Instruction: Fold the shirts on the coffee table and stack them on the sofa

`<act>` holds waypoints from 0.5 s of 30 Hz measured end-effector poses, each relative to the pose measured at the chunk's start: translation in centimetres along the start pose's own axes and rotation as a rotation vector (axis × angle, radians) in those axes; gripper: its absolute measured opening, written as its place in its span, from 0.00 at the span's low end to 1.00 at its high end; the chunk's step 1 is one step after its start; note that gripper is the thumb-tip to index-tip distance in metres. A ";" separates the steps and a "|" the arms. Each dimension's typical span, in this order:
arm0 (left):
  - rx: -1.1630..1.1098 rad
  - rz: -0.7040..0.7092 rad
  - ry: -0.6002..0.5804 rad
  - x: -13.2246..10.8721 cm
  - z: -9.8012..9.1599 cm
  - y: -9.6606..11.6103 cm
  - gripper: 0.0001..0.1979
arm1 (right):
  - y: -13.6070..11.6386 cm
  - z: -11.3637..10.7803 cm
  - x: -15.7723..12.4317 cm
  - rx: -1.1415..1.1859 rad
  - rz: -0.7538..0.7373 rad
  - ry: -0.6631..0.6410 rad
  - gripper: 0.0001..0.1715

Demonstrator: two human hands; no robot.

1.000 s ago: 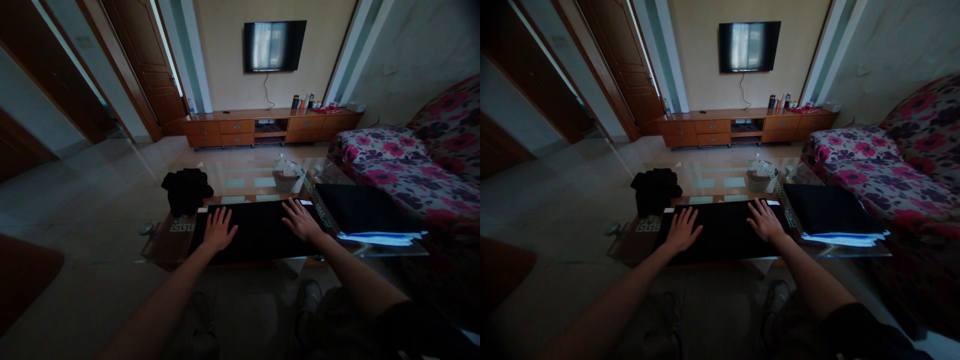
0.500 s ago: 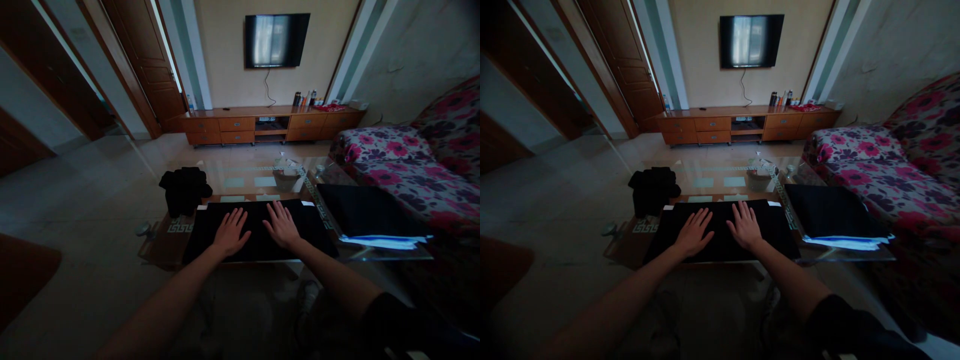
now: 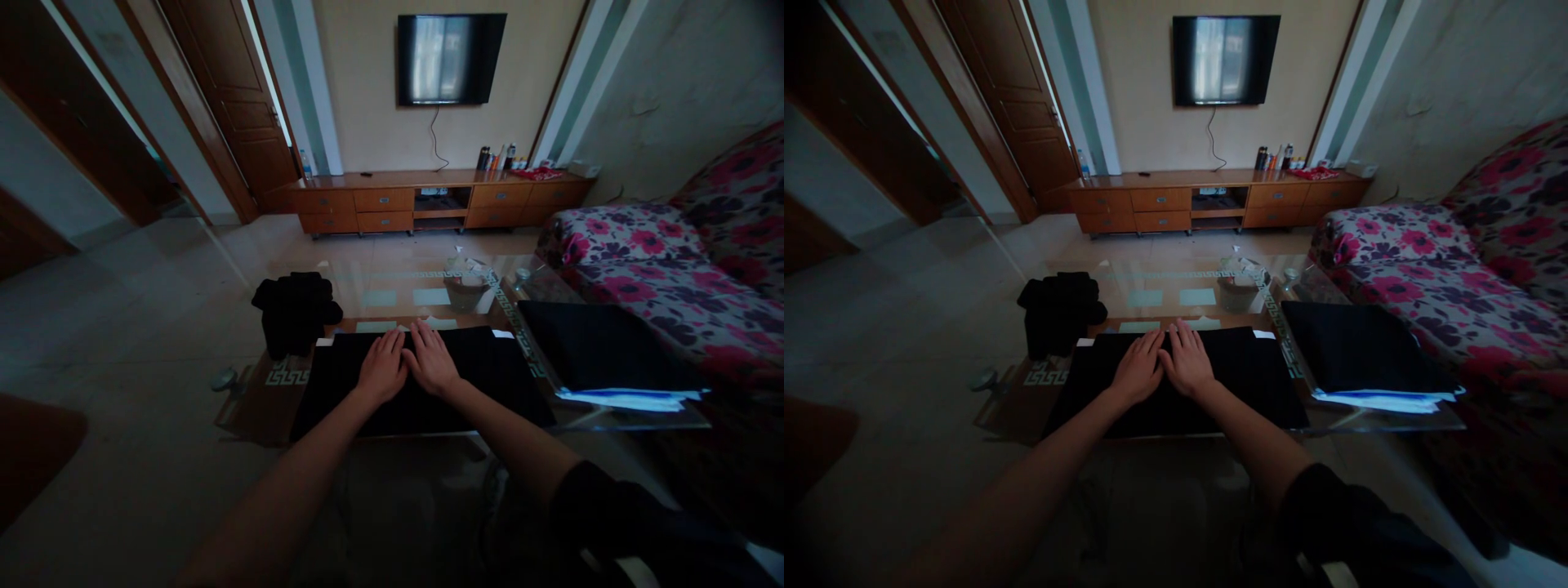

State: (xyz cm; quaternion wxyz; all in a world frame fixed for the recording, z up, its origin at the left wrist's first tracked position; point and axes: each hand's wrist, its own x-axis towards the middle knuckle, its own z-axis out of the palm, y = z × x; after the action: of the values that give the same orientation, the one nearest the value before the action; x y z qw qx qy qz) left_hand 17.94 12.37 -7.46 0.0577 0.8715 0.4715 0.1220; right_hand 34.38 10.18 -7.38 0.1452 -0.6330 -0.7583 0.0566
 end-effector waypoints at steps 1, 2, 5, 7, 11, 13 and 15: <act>0.009 0.005 -0.024 0.5 0.3 0.2 0.34 | -0.5 0.3 0.7 0.023 -0.020 -0.015 0.42; 0.022 0.001 -0.056 0.9 0.7 0.3 0.35 | -1.0 0.7 1.3 0.041 -0.035 -0.037 0.41; 0.061 -0.021 -0.149 1.5 1.7 0.0 0.37 | -1.3 2.0 2.2 0.065 -0.032 -0.108 0.42; 0.061 -0.014 -0.172 1.6 2.0 -0.4 0.37 | -0.9 2.6 2.3 0.062 -0.030 -0.115 0.43; 0.045 -0.015 -0.145 1.5 2.0 -1.5 0.37 | 1.4 2.7 1.9 0.006 -0.013 -0.103 0.47; 0.068 -0.042 -0.100 1.3 1.8 -2.6 0.37 | 3.2 2.5 1.5 -0.043 0.021 -0.096 0.49; 0.107 -0.084 -0.049 0.9 1.6 -4.1 0.37 | 5.3 2.1 1.0 -0.087 0.052 -0.080 0.49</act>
State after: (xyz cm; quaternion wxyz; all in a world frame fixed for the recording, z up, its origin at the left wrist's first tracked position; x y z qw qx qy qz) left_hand 15.58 15.41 -9.76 0.0276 0.8554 0.5121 0.0730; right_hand 38.57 12.37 -10.64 0.0855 -0.6555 -0.7485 0.0527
